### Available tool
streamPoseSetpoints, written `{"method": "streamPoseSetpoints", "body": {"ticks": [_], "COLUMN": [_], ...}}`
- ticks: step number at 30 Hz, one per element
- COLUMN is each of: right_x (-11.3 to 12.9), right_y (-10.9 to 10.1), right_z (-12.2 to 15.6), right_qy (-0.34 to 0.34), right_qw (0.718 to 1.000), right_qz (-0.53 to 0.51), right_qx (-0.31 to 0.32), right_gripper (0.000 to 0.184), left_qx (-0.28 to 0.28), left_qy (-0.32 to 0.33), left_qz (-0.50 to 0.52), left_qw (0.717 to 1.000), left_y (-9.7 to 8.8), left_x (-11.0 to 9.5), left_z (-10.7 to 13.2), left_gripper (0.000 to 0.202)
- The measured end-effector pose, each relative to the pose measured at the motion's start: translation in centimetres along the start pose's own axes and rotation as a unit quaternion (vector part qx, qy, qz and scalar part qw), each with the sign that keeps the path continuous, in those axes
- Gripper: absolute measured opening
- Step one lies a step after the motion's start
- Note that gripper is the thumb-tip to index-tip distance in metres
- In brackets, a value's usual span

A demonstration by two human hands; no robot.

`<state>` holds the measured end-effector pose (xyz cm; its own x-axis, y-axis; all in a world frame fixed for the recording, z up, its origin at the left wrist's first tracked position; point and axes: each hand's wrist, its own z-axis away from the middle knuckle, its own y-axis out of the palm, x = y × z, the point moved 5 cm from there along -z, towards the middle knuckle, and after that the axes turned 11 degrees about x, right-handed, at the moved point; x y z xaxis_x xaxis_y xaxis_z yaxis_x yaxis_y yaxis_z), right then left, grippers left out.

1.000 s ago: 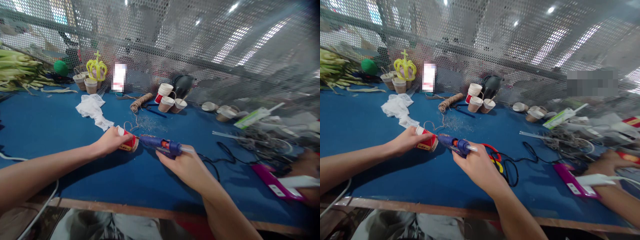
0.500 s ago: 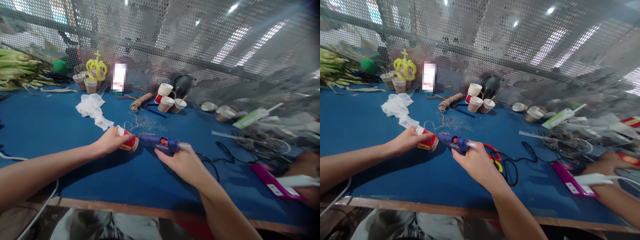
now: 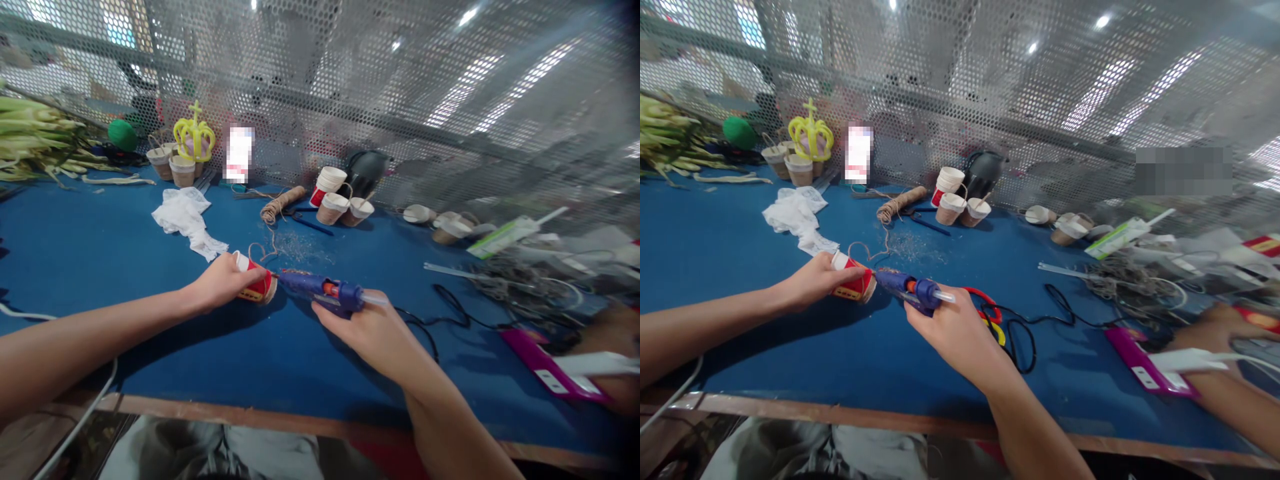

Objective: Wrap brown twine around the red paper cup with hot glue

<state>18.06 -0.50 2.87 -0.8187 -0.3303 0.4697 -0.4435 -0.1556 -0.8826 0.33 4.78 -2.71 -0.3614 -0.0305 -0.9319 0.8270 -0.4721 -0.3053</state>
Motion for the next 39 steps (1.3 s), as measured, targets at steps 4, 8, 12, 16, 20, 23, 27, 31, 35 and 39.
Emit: {"method": "streamPoseSetpoints", "body": {"ticks": [4, 8, 12, 16, 20, 23, 27, 31, 35, 39], "right_x": [-0.08, -0.08, -0.19, -0.18, 0.04, 0.05, -0.22, -0.26, -0.14, -0.13], "right_y": [0.07, 0.08, 0.13, 0.10, 0.07, 0.10, 0.21, 0.28, 0.20, 0.23], "right_z": [0.15, 0.24, 0.31, 0.49, 0.63, 0.70, 0.79, 0.91, 1.02, 1.03], "right_qy": [-0.003, 0.004, 0.012, 0.011, 0.007, 0.007, 0.014, 0.011, 0.006, 0.010], "right_qw": [1.000, 1.000, 1.000, 1.000, 1.000, 1.000, 1.000, 0.999, 0.999, 0.999], "right_qz": [-0.002, -0.005, -0.002, -0.007, -0.011, -0.014, -0.014, -0.016, -0.023, -0.038], "right_qx": [-0.002, 0.001, 0.010, 0.006, 0.005, 0.009, 0.018, 0.026, 0.023, 0.021], "right_gripper": [0.022, 0.021, 0.018, 0.017, 0.015, 0.014, 0.015, 0.016, 0.017, 0.017], "left_qx": [0.006, 0.006, 0.007, 0.006, 0.007, 0.010, 0.012, 0.010, 0.010, 0.011], "left_qy": [0.001, 0.001, 0.005, 0.006, 0.008, 0.012, 0.016, 0.018, 0.019, 0.023], "left_qz": [0.000, 0.011, 0.008, 0.011, 0.010, 0.017, 0.021, 0.012, 0.012, 0.014], "left_qw": [1.000, 1.000, 1.000, 1.000, 1.000, 1.000, 1.000, 1.000, 1.000, 1.000], "left_y": [0.09, 0.13, 0.11, 0.10, 0.10, 0.14, 0.16, 0.13, 0.17, 0.22], "left_x": [0.01, 0.03, -0.06, -0.07, -0.03, -0.08, -0.22, -0.36, -0.45, -0.39], "left_z": [-0.02, 0.01, 0.10, 0.11, 0.01, 0.01, 0.13, 0.22, 0.26, 0.21], "left_gripper": [0.032, 0.031, 0.031, 0.031, 0.031, 0.030, 0.027, 0.027, 0.027, 0.026]}}
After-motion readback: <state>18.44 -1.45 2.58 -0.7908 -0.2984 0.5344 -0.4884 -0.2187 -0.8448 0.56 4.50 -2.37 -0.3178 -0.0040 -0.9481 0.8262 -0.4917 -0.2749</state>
